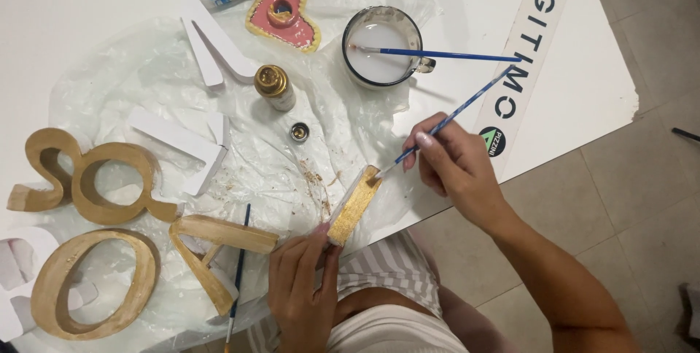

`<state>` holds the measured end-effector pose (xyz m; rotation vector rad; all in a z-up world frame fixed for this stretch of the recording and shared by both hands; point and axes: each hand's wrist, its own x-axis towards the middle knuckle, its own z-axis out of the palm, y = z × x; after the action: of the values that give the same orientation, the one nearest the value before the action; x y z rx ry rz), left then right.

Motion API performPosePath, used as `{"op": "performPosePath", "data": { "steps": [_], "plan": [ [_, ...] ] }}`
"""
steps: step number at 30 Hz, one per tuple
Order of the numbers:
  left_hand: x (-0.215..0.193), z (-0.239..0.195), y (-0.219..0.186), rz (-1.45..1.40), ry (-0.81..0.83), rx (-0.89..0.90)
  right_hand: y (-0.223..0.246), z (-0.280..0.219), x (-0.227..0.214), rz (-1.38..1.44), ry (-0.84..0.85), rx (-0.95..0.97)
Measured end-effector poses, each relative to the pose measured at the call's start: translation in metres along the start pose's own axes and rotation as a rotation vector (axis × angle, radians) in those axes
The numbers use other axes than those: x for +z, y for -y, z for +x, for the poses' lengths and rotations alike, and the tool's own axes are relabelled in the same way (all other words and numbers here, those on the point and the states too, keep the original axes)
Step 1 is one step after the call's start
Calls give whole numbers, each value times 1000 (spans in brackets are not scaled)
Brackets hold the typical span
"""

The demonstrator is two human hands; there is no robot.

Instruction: The person paints wooden letters with gold paint using a brush. They dip the brush into a container of gold paint and apply it to the surface of the letters, which are placed on a plastic sheet on a table.

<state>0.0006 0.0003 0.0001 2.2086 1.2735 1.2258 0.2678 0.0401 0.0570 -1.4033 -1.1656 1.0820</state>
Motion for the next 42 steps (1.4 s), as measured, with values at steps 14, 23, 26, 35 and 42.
{"op": "performPosePath", "data": {
  "steps": [14,23,26,35,42],
  "plan": [
    [-6,3,-8,22,-13,-56,-20,-47,7,-61,-228,-365],
    [-5,2,-12,-98,-13,-166,-49,-76,56,64,-207,-633],
    [-4,2,-12,-66,-34,-134,-50,-76,57,51,-164,-641],
    [-6,3,-13,-105,-51,-156,-51,-74,63,-24,-127,-663],
    [-8,9,-14,-73,-33,-119,-68,-71,61,-8,-171,-699]
  ]
}}
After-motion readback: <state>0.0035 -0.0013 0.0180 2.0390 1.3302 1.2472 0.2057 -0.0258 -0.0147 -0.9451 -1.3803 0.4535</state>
